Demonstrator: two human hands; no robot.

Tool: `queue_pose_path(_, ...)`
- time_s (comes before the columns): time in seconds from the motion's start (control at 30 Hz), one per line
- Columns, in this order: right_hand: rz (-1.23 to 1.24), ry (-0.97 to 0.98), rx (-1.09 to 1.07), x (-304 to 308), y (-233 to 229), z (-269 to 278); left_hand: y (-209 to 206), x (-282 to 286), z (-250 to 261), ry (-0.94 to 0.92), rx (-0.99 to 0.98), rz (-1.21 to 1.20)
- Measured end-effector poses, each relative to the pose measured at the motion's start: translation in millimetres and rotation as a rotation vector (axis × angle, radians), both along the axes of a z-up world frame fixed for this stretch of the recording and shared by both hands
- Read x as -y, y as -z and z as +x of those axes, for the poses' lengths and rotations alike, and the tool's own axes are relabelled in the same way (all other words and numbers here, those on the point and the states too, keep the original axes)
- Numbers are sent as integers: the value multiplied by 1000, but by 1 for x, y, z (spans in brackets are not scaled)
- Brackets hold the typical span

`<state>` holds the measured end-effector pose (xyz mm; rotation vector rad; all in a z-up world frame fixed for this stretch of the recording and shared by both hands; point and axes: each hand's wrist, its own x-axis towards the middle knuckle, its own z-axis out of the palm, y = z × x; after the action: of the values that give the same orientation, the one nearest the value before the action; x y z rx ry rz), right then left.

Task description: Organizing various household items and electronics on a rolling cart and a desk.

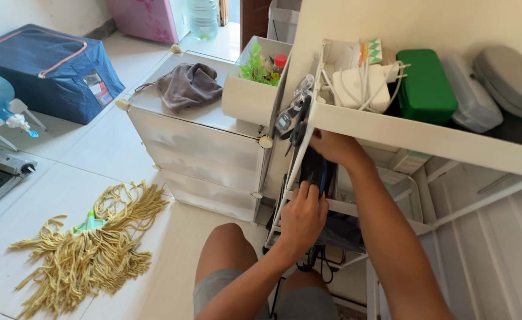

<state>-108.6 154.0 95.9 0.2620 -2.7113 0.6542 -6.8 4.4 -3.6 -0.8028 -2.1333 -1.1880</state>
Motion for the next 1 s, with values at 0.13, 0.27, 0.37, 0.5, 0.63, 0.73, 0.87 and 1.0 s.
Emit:
queue_pose_path(0.13, 114, 20, -50, -11, -3, 13, -13, 9, 7, -5, 59, 37)
queue_pose_path(0.27, -110, 349, -60, -30, 0, 49, 6, 3, -3, 5, 196, 32)
queue_pose_path(0.37, -209, 386, -296, -15, 13, 97, 19, 7, -8, 59, 244, -26)
queue_pose_path(0.5, -431, 631, -656, -4, 108, 172, 3, 23, 0, 99, 41, 108)
queue_pose_path(0.63, -455, 730, -515, 21, 190, 258, 23, 7, -17, 148, -154, 40)
queue_pose_path(0.73, -403, 878, -341, 30, 242, 305, 29, -3, -15, 126, -88, -127)
queue_pose_path(0.87, -481, 961, -56, 25, 280, 314, 46, 12, 2, 109, -70, -38)
queue_pose_path(1.0, -294, 860, 132, -3, 277, 277, 136, 23, 26, 292, -176, -60)
